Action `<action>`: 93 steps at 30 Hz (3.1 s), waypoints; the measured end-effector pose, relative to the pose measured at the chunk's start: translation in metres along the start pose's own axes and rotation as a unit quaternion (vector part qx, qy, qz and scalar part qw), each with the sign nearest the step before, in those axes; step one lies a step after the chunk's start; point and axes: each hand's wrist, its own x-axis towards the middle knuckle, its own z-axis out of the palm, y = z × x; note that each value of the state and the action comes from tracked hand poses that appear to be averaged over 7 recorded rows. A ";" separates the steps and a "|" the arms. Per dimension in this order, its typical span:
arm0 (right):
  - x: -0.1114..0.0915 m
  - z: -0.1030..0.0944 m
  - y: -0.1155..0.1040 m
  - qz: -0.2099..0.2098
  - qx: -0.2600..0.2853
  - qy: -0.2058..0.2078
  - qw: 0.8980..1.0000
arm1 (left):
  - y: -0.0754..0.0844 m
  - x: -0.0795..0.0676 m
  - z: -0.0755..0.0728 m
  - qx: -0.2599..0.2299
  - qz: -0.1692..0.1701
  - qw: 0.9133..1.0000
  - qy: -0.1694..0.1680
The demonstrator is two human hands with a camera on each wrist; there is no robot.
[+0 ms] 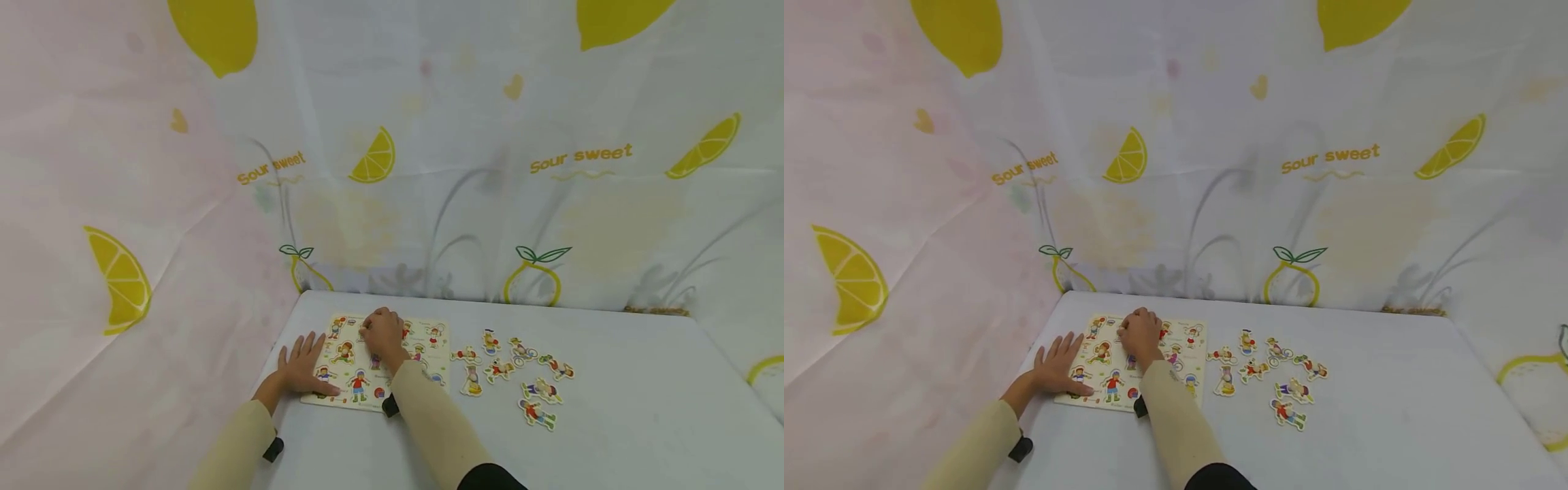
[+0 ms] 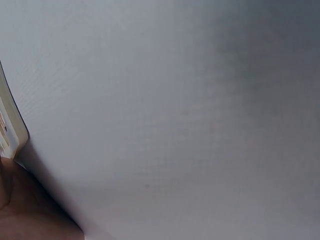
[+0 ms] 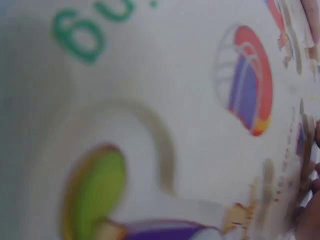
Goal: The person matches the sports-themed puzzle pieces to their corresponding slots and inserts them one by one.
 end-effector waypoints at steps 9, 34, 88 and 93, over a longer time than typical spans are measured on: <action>-0.002 0.003 -0.005 -0.010 0.008 0.018 1.000 | 0.005 -0.008 -0.007 0.001 -0.005 1.000 -0.010; -0.010 -0.056 0.052 -0.054 -0.130 -0.027 0.990 | -0.002 0.006 0.001 -0.011 0.024 1.000 -0.008; -0.106 -0.205 0.236 -0.037 -0.202 -0.039 0.978 | -0.018 0.002 0.020 -0.025 0.040 0.999 0.011; -0.111 -0.204 0.245 -0.033 -0.190 -0.037 0.981 | -0.015 0.001 0.016 -0.029 0.041 0.999 0.008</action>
